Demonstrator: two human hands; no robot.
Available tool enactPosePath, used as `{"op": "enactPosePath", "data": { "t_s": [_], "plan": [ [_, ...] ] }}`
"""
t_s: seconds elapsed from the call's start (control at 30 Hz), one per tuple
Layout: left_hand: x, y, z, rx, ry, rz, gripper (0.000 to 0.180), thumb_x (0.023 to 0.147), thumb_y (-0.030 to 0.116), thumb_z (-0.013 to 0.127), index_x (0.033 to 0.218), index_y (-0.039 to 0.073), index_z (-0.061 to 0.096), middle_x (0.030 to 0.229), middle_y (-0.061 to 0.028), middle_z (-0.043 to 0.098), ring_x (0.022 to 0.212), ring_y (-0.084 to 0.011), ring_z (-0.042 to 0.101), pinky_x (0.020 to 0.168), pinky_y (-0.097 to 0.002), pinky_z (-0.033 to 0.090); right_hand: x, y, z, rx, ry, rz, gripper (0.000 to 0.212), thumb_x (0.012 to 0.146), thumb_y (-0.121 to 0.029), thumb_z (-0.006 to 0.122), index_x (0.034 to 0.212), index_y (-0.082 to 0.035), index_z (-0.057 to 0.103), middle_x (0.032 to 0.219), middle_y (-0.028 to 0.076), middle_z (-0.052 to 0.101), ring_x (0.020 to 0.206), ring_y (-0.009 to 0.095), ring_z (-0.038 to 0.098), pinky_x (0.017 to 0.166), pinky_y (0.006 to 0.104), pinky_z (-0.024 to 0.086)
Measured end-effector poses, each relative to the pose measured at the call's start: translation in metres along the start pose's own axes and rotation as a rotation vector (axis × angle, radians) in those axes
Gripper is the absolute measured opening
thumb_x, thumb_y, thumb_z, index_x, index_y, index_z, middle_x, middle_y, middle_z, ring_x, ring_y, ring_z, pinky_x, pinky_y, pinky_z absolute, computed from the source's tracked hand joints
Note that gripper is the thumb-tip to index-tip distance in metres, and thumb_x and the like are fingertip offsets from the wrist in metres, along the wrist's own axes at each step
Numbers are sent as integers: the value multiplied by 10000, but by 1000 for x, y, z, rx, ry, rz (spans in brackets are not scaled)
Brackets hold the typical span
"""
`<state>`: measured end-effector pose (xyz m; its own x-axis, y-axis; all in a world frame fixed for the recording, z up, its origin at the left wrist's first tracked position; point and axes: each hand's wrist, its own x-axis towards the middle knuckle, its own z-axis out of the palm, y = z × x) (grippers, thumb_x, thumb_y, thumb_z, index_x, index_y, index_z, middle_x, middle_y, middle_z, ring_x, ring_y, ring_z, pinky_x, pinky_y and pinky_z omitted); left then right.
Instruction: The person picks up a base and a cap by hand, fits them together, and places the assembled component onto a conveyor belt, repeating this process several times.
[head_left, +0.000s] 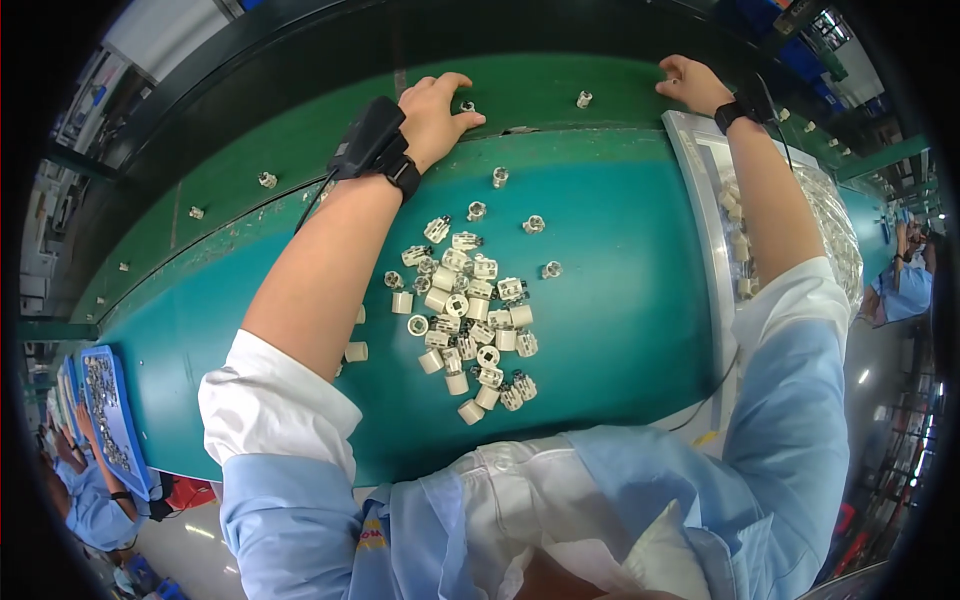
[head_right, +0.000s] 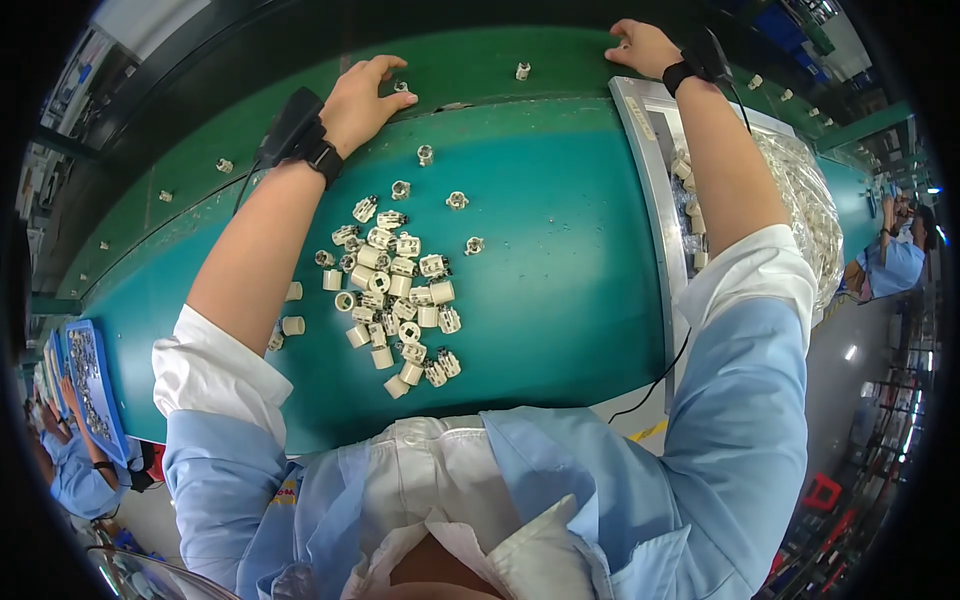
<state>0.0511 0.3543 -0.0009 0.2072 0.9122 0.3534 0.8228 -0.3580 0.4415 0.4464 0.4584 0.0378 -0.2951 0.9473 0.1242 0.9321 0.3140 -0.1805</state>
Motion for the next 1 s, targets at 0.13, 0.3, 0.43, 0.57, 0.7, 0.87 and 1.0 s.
{"op": "enactPosePath", "data": {
  "t_s": [0.13,0.3,0.43,0.57,0.7,0.87,1.0],
  "plan": [
    [16,4,10,-6,-37,-29,292,751,237,690,954,47,601,951,-116,614,925,-242,593,786,-323,467,-2,-33,-13,87,19,-87,503,771,-321,652,1174,-54,516,1034,175,589,922,290,587,804,345,458],
    [5,23,-5,-167,8,-122,234,779,213,663,919,36,604,847,-99,638,772,-221,616,698,-313,484,-23,-102,13,161,-127,-361,526,781,-360,637,1204,-80,500,1027,177,580,958,291,572,824,355,452],
    [-24,47,-35,-377,47,-117,195,784,188,640,902,38,601,751,-92,622,682,-210,599,642,-323,477,-35,-132,14,-8,-177,-154,264,811,-142,604,1055,-45,574,1029,135,575,909,252,568,783,335,452],
    [-49,75,-61,-844,-205,-384,207,905,169,502,1033,8,529,896,-67,596,796,-146,596,696,-250,491,-67,-172,-13,515,-26,-130,171,801,-92,630,952,-22,591,812,49,618,742,119,592,663,260,473],
    [-74,108,-72,-1559,-369,-615,205,944,140,414,1049,-24,477,957,-111,567,802,-176,584,752,-284,512,-125,-227,-35,786,-22,-442,171,775,-107,670,907,-19,606,782,36,615,718,74,566,636,225,460],
    [-110,145,-86,-1802,-515,-485,199,941,148,441,1062,-9,461,923,-79,555,810,-126,568,763,-246,499,-183,-252,-66,593,123,-498,225,729,-187,685,870,-25,620,823,92,608,796,257,567,698,333,460],
    [-133,155,-94,-1792,-476,-501,216,900,93,519,1080,2,441,915,-69,546,802,-112,564,746,-220,496,-210,-231,-70,558,169,-461,263,759,-201,672,950,-29,619,894,109,608,832,254,571,734,327,464]
  ]
}}
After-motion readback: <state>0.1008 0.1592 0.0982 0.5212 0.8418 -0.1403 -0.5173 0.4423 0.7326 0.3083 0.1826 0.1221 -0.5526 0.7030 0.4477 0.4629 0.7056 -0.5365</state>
